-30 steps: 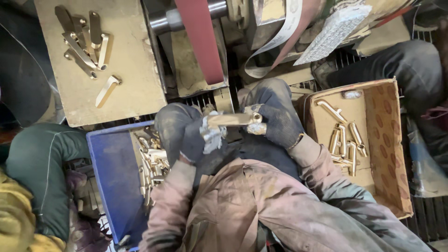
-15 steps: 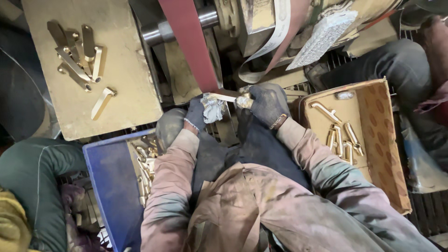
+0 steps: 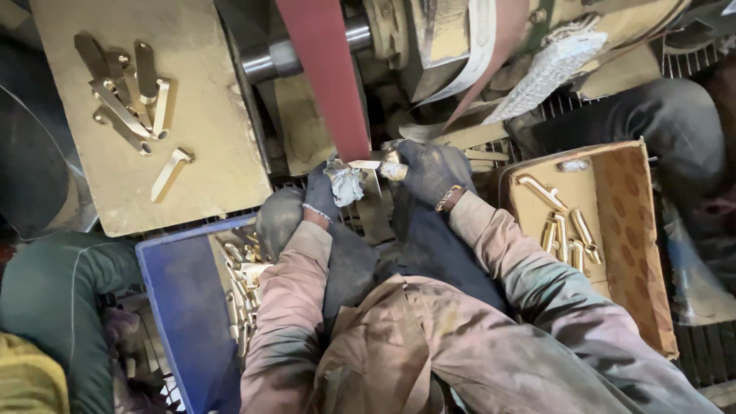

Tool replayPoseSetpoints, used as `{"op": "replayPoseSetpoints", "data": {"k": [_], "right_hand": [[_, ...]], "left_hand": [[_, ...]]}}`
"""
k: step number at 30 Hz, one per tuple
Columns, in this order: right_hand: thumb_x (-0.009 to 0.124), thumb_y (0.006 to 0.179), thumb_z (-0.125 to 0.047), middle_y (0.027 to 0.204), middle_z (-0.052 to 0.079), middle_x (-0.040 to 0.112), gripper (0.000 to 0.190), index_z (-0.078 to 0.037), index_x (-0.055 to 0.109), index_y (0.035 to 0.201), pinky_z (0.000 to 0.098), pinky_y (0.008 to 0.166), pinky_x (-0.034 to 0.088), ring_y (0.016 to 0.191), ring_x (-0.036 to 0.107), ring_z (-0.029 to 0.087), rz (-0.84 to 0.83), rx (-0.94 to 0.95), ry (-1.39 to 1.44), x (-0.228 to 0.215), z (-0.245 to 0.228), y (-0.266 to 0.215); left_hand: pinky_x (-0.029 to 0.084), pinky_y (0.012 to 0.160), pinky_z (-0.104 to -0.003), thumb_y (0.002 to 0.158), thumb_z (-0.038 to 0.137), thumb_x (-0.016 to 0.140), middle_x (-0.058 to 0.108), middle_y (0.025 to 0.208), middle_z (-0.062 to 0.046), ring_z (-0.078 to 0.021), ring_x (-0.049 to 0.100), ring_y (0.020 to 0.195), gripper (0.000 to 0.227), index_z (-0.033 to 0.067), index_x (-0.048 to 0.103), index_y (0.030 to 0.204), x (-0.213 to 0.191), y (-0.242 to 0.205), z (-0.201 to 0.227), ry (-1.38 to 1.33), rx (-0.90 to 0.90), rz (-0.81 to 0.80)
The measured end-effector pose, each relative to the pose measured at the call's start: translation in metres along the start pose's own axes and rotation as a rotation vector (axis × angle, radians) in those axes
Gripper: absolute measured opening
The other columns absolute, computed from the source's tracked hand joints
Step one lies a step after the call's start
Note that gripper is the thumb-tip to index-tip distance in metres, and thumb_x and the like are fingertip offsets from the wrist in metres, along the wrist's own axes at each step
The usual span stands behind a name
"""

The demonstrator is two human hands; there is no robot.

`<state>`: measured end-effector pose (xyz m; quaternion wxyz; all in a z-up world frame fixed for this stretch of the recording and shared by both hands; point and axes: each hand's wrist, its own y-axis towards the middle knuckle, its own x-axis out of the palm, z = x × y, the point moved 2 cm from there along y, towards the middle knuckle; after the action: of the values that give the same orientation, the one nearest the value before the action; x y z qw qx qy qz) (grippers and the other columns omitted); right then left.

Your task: The person sits on the floor and repeatedly picks up small brass-colored metal parts from a blue bin. They hold each part against a moving belt sander to smooth its surface, then place the finished part into a cardboard box.

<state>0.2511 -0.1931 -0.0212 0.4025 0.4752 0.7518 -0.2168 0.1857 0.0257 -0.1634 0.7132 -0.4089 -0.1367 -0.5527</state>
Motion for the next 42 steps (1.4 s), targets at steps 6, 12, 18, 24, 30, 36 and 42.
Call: {"op": "replayPoseSetpoints", "data": {"k": [6, 12, 18, 24, 30, 36, 42], "right_hand": [[0.077, 0.09, -0.034, 0.088, 0.018, 0.073, 0.037, -0.006, 0.069, 0.112, 0.0474, 0.067, 0.055, 0.079, 0.072, 0.038, -0.028, -0.054, 0.2, 0.029, 0.009, 0.009], [0.077, 0.091, -0.033, 0.089, 0.02, 0.072, 0.035, -0.005, 0.068, 0.111, 0.0462, 0.068, 0.055, 0.082, 0.072, 0.038, -0.012, -0.03, 0.282, 0.036, 0.013, 0.01], [0.077, 0.09, -0.029, 0.086, 0.02, 0.071, 0.032, -0.007, 0.07, 0.112, 0.0485, 0.067, 0.054, 0.078, 0.071, 0.039, 0.074, -0.033, 0.144, 0.018, 0.033, -0.013], [0.077, 0.09, -0.028, 0.089, 0.019, 0.072, 0.037, -0.005, 0.068, 0.117, 0.0474, 0.065, 0.054, 0.078, 0.07, 0.04, 0.064, -0.065, 0.163, 0.023, 0.034, -0.009], [0.073, 0.093, -0.029, 0.084, 0.017, 0.073, 0.033, -0.004, 0.066, 0.114, 0.0414, 0.065, 0.056, 0.074, 0.074, 0.032, -0.049, 0.025, 0.344, 0.03, 0.005, 0.01], [0.072, 0.095, -0.031, 0.084, 0.017, 0.072, 0.034, -0.002, 0.066, 0.112, 0.0408, 0.063, 0.055, 0.072, 0.072, 0.03, -0.088, 0.052, 0.425, 0.026, 0.006, 0.008], [0.07, 0.096, -0.032, 0.085, 0.017, 0.073, 0.03, -0.004, 0.07, 0.107, 0.0425, 0.065, 0.054, 0.075, 0.072, 0.033, 0.041, 0.034, 0.277, 0.007, 0.028, -0.014]], "left_hand": [[0.063, 0.071, -0.048, 0.095, 0.005, 0.041, 0.068, 0.098, -0.015, -0.0315, 0.072, 0.08, 0.037, 0.0014, 0.06, 0.126, -0.019, 0.002, -0.002, -0.076, -0.016, 0.096], [0.063, 0.071, -0.045, 0.095, 0.01, 0.041, 0.071, 0.096, -0.019, -0.0319, 0.072, 0.08, 0.034, -0.003, 0.064, 0.117, -0.031, 0.009, -0.01, -0.081, 0.023, 0.016], [0.062, 0.079, -0.041, 0.101, 0.008, 0.048, 0.071, 0.104, -0.017, -0.0285, 0.073, 0.089, 0.026, -0.0024, 0.063, 0.12, -0.028, 0.023, -0.035, -0.008, 0.032, 0.01], [0.063, 0.08, -0.04, 0.093, 0.005, 0.042, 0.073, 0.105, -0.015, -0.0274, 0.075, 0.09, 0.037, -0.0029, 0.063, 0.122, -0.021, 0.021, -0.03, -0.026, 0.047, 0.059], [0.062, 0.074, -0.04, 0.099, 0.007, 0.043, 0.072, 0.101, -0.014, -0.0258, 0.073, 0.084, 0.035, -0.0007, 0.063, 0.127, -0.026, 0.007, -0.009, -0.027, 0.028, 0.111], [0.063, 0.063, -0.042, 0.097, 0.016, 0.05, 0.073, 0.09, -0.015, -0.0283, 0.074, 0.074, 0.026, -0.0013, 0.064, 0.11, -0.028, 0.02, -0.015, -0.211, -0.015, 0.056], [0.062, 0.075, -0.034, 0.092, 0.003, 0.064, 0.074, 0.103, -0.012, -0.0212, 0.075, 0.088, 0.03, -0.0062, 0.061, 0.12, -0.013, 0.015, -0.029, 1.048, 0.386, -0.053]]}}
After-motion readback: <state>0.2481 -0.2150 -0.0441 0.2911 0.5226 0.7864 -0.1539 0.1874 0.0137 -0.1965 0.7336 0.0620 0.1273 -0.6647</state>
